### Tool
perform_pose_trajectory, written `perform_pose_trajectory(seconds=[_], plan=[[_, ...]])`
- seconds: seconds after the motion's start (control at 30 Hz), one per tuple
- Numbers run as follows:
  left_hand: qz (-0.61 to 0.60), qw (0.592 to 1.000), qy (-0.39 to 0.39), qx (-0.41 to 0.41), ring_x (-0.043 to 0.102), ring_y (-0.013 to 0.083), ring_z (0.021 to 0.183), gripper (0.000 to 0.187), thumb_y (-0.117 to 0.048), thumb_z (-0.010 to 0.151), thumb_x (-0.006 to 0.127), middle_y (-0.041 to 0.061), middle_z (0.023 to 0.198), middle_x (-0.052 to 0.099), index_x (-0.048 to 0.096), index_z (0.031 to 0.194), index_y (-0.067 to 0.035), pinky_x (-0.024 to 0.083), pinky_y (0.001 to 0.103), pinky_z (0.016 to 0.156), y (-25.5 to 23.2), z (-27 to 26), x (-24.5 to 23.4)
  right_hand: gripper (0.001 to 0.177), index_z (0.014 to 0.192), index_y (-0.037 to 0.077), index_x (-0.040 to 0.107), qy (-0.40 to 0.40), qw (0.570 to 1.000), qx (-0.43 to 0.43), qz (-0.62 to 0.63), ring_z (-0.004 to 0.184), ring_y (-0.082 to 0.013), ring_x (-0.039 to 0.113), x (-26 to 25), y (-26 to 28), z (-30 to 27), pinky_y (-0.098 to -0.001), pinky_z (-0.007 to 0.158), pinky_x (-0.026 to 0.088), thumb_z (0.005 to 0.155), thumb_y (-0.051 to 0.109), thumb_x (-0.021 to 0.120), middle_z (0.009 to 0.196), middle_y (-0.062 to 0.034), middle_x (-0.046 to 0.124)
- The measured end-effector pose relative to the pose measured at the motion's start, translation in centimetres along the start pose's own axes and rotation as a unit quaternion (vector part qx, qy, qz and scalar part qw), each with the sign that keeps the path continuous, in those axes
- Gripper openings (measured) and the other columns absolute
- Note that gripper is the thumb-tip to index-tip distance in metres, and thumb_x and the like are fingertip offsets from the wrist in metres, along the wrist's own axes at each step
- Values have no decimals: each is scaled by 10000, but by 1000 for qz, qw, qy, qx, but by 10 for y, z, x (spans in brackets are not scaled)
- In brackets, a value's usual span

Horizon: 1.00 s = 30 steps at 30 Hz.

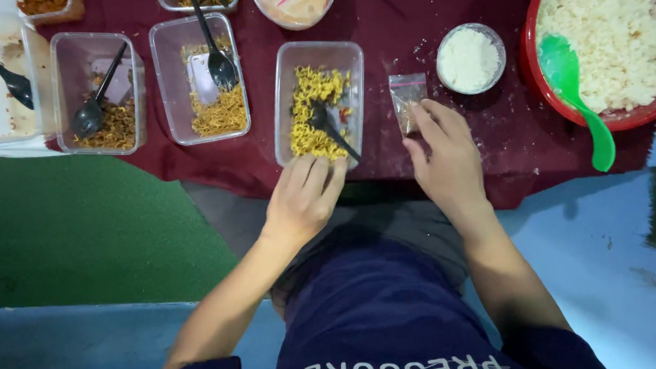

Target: Packaging small portions of food ingredients into plastic bags using spoons

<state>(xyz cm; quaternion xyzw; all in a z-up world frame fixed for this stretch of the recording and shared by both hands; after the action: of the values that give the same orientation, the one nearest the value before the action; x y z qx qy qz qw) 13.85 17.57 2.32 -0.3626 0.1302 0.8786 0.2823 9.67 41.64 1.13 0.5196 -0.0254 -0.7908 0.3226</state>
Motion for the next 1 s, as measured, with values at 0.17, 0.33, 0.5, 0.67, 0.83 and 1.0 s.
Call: perform_pose_trajectory(seconds=[0.17,0.33,0.5,0.67,0.83,1.0], plan=[[-25,1000,-7,-4,644,358,856,132,-52,1046,586,179,906,590,715,1025,-30,548,408,742,-2,-1,19,536,1332,84,734,17,991,-19,134,1032,-361,697,-7,33,13,-466,958,568,869,310,884,1134,-152,710],[-105,994,-5,-6,659,357,886,133,-54,1029,610,184,936,619,728,1066,-6,569,391,831,7,2,19,398,1223,76,776,18,968,1,248,851,-323,734,2,46,16,-441,765,608,871,236,873,950,-124,743],[-234,971,9,-59,668,343,905,156,-198,942,780,146,935,673,764,963,-44,525,442,782,41,23,8,137,1040,85,818,9,966,60,250,804,-307,747,-1,46,22,-404,683,606,905,112,831,924,-97,763],[-180,977,19,-110,627,313,914,56,-57,960,747,129,928,687,741,989,-10,533,379,808,114,80,34,160,1085,68,797,15,969,106,224,780,-188,707,-11,48,31,-289,644,575,926,80,803,967,-89,760],[-139,967,129,-171,560,347,989,159,-91,956,758,140,1051,670,709,1059,20,534,441,782,164,107,93,215,1171,-2,744,6,985,58,162,775,-223,625,-13,43,50,-367,807,539,976,84,765,1012,-122,733],[-146,945,190,-224,589,405,821,194,24,843,592,223,744,614,576,652,2,509,508,679,179,104,127,295,1236,-19,709,-9,993,-3,114,1083,-338,680,-13,37,72,-436,976,528,977,107,773,1174,-177,726]])
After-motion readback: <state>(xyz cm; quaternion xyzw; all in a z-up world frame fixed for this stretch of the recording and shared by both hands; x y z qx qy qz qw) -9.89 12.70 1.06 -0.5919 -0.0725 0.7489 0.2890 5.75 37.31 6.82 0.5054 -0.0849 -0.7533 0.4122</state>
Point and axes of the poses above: each hand's wrist, its own z-axis towards the middle knuckle, its own x-axis out of the palm, y = z × x, the point moved 2 cm from there along z, towards the middle knuckle
